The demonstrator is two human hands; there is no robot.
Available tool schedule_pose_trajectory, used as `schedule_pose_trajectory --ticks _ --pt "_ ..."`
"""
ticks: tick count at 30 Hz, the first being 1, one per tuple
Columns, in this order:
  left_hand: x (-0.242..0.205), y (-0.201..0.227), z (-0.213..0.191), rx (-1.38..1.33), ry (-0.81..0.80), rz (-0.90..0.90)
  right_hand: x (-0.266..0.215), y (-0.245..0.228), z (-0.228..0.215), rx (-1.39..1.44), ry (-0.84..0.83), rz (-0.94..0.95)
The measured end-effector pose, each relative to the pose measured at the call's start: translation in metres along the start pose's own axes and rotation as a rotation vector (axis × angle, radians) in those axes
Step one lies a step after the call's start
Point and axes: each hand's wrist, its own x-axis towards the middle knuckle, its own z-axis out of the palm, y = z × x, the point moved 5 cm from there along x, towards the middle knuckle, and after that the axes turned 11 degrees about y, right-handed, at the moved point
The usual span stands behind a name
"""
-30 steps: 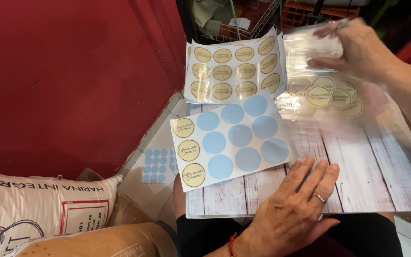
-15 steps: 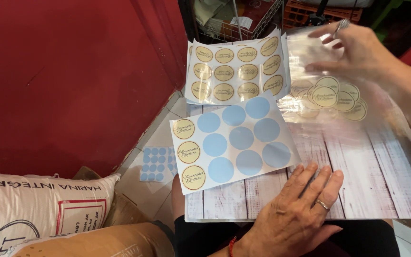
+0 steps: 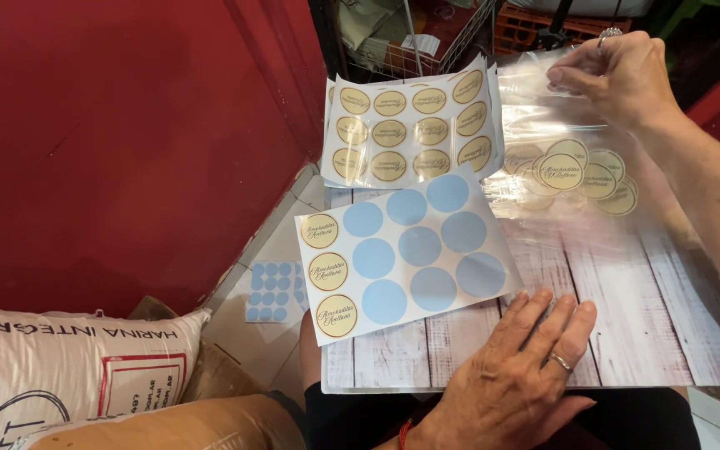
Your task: The person sits on the floor and applies round gold stickers onto clear plastic bags. They peel each sticker from a sheet and press it onto the bag, then place the labeled bag into a pile.
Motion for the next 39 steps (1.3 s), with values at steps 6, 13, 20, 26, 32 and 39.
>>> schedule_pose_trajectory --ticks 6,13,20,26,32,39 --pt "0.000 0.001 -0.001 0.005 -0.002 0.002 -0.001 0.001 -0.001 0.001 -0.013 0.131" --pt "0.000 0.008 -0.012 0.051 0.043 0.021 -0.020 -0.027 -0.017 -0.329 0.230 -0.457" --pt "-0.008 0.006 -0.009 -0.030 0.148 -0.015 -0.047 -0.015 0.012 -0.666 -0.038 -0.610" --pt "-0.023 0.014 -0.026 -0.060 0.178 0.021 -0.058 -0.089 -0.024 -0.234 0.123 -0.551" --pt "-0.033 -0.003 -0.056 0.143 0.319 0.003 -0.048 -0.136 0.009 -0.447 -0.012 -0.598" --pt "-0.033 -0.028 -0.069 0.335 0.262 -0.209 -0.009 -0.135 0.075 -0.375 -0.186 -0.449"
